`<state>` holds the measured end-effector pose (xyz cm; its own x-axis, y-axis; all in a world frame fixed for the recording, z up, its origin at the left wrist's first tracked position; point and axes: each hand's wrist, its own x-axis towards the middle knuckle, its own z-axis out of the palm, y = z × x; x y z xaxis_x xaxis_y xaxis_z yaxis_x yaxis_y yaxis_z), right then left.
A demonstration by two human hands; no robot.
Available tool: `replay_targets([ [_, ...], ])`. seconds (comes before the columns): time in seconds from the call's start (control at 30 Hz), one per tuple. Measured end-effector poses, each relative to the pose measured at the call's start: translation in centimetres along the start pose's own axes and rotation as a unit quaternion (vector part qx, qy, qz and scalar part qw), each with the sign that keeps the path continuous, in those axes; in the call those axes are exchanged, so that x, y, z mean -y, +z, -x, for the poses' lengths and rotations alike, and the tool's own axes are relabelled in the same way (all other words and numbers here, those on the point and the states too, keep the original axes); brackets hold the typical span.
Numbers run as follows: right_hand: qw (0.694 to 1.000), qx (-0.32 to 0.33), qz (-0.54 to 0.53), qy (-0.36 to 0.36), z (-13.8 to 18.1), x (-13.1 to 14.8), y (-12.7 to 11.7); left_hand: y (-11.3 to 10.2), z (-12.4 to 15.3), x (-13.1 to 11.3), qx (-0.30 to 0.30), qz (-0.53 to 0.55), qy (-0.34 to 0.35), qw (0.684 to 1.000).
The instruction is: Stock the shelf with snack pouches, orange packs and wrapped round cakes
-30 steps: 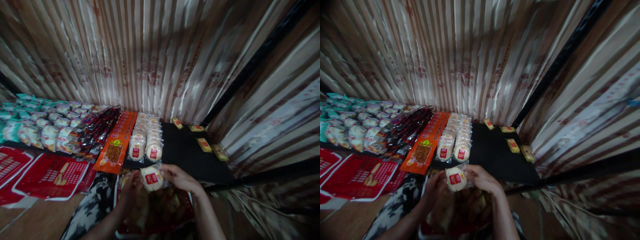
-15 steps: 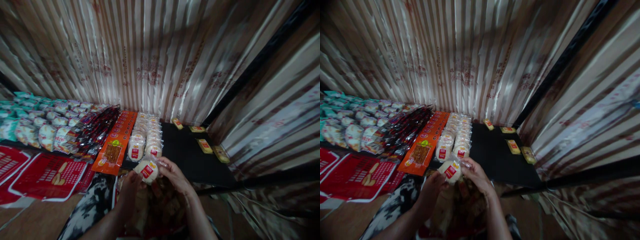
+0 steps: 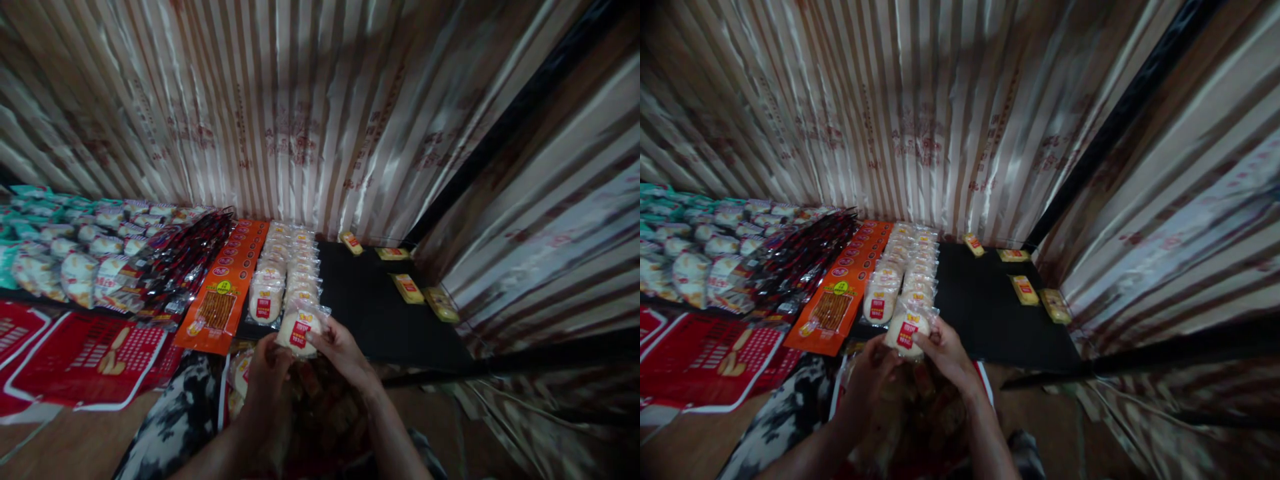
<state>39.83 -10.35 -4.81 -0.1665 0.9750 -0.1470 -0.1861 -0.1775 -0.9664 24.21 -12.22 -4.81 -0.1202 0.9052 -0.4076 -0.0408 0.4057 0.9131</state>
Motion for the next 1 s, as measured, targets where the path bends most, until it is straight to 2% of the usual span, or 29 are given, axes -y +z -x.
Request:
replay_targets([
  [0.07, 0.999, -0.015, 0.038, -0.012, -0.5, -0.7, 0.6, -1.0, -0.3, 0.5, -0.055, -0.044, 0.058, 0.996],
  [0.13, 0.993, -0.041, 0.109, -0.032, -1.0, -1.2, 1.3, -2.1, -0.7, 1.0, -0.087, -0.106, 0.151, 0.979],
  [0.2, 0.975, -0.071, 0.202, -0.057, -1.4, -1.7, 2.2, -2.9, -1.0, 1.5, -0.103, -0.169, 0.24, 0.951],
  [0.3, 0.942, -0.089, 0.312, -0.083, -1.5, -2.0, 3.4, -3.4, -1.4, 1.9, -0.115, -0.237, 0.303, 0.916],
  [0.43, 0.937, -0.057, 0.334, -0.078, -1.5, -2.2, 4.7, -3.3, -1.9, 2.2, -0.107, -0.293, 0.317, 0.896],
  [0.57, 0.941, -0.046, 0.326, -0.084, -1.9, -2.4, 5.0, -3.0, -2.4, 2.3, -0.085, -0.302, 0.322, 0.893],
  [0.77, 0.949, -0.045, 0.289, -0.115, -2.2, -2.1, 4.9, -2.6, -3.2, 1.7, -0.13, -0.338, 0.334, 0.871],
  [0.9, 0.951, -0.049, 0.274, -0.135, -2.2, -2.1, 5.0, -2.5, -3.9, 1.5, -0.143, -0.338, 0.324, 0.872],
  [1.0, 0.941, -0.05, 0.298, -0.153, -2.2, -2.6, 4.9, -2.4, -4.3, 1.4, -0.148, -0.34, 0.318, 0.873],
])
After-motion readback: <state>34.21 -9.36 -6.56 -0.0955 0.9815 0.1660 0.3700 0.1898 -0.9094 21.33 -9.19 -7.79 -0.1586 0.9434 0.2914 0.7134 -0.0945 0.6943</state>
